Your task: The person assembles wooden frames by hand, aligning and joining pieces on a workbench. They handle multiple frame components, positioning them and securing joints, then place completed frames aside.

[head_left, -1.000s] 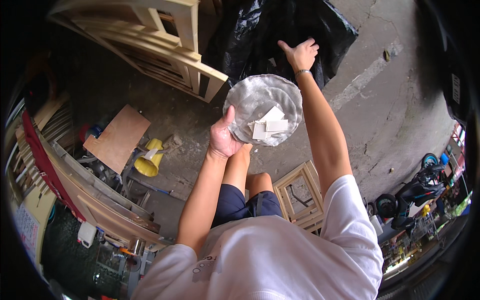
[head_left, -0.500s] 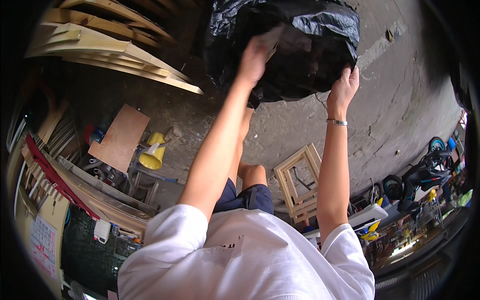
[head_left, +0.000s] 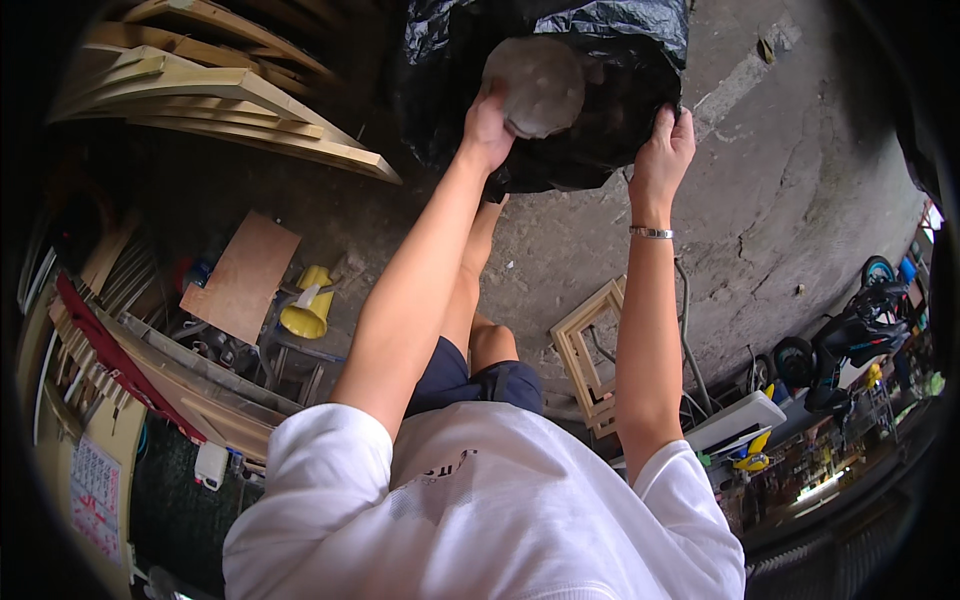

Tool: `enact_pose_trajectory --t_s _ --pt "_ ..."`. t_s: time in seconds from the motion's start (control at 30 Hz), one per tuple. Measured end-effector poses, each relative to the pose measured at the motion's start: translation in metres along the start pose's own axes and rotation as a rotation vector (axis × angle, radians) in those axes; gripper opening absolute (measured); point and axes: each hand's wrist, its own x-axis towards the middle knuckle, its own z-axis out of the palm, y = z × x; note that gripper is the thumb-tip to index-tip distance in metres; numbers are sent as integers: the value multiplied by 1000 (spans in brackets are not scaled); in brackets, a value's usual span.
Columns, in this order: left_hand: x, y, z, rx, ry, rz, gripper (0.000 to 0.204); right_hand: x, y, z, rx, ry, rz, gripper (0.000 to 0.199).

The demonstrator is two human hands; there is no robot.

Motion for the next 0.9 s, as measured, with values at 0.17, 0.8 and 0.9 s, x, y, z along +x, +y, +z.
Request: enact_pose_trajectory --t_s 0.17,0.8,0.9 --pt "-41 2 -20 -211 -51 -45 52 -2 -9 5 140 -24 34 22" --pt "-506 -45 -97 -563 -223 404 58 -245 47 -132 -448 -881 -5 33" --pt "-624 -65 -122 -635 -197 565 61 -287 88 -203 -616 -925 118 34"
